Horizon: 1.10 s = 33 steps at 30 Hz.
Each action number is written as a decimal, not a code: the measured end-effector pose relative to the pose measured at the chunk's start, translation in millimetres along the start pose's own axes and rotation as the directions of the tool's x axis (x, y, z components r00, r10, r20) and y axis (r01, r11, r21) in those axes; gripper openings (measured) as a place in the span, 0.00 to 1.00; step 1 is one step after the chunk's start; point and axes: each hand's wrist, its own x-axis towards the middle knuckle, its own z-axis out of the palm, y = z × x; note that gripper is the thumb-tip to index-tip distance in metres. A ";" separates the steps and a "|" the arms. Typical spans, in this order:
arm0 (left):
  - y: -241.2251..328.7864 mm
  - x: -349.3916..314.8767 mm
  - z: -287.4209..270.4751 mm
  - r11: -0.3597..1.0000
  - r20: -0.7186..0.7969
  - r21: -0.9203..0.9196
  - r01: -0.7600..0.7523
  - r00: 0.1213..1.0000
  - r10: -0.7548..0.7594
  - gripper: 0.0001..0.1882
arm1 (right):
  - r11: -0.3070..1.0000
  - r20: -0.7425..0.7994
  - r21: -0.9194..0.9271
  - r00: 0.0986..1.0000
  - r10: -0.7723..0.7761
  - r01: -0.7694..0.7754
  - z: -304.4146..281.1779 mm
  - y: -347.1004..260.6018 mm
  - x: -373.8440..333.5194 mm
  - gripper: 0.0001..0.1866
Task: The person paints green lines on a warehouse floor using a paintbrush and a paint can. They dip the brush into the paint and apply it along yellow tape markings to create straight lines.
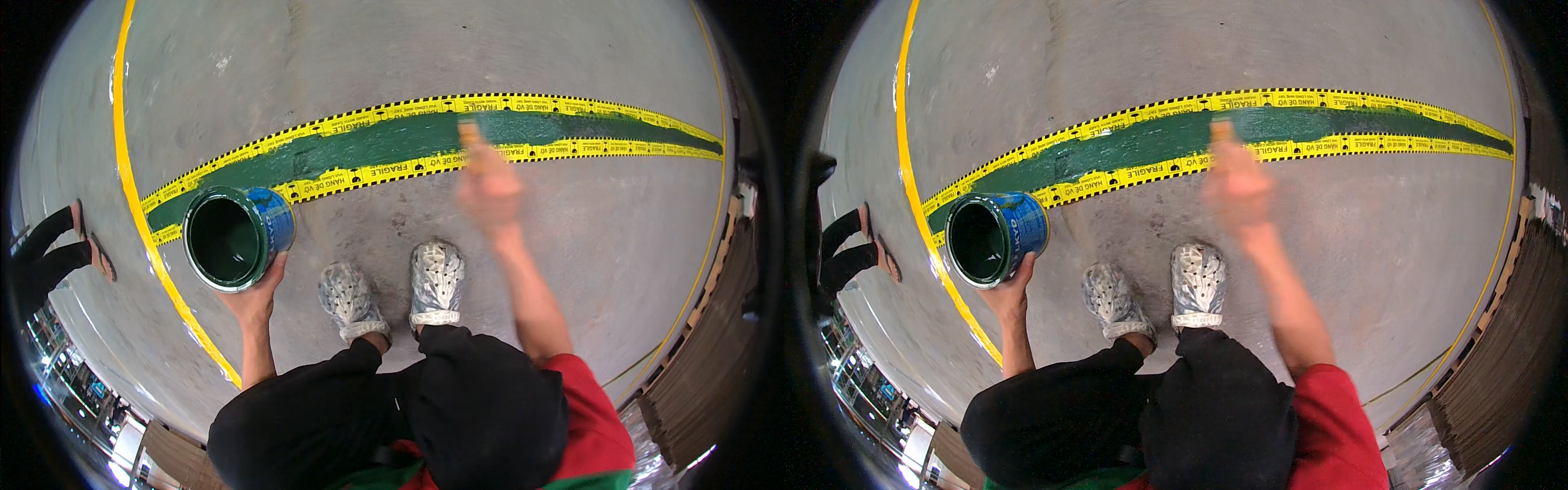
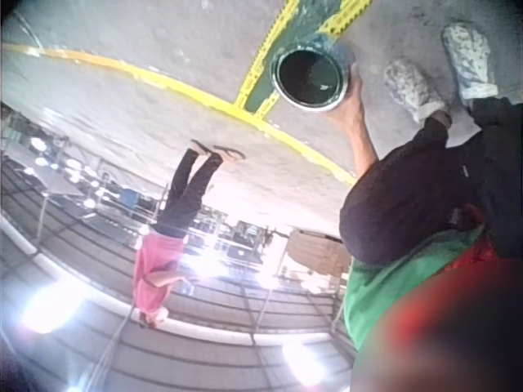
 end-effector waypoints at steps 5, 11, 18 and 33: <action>2.1 1.9 -0.9 0.998 -0.003 0.064 -0.027 1.000 0.027 0.50 | 0.807 0.085 0.577 0.992 0.097 -0.129 51.4 -101.7 -5.8 0.17; 2.7 0.9 -3.0 0.998 -0.016 0.048 -0.029 0.999 0.029 0.49 | 0.983 -0.052 -0.002 0.982 0.181 -0.182 -37.1 68.2 1.7 0.10; 10.0 -1.4 4.7 0.998 0.006 -0.031 0.053 0.999 -0.053 0.47 | 0.971 -0.004 -0.225 0.997 0.076 -0.075 -33.7 78.0 2.1 0.12; 20.3 1.3 1.0 0.997 0.045 0.047 -0.061 0.997 0.059 0.46 | 0.904 -0.092 -0.128 0.913 0.398 -0.407 -68.6 138.1 8.9 0.06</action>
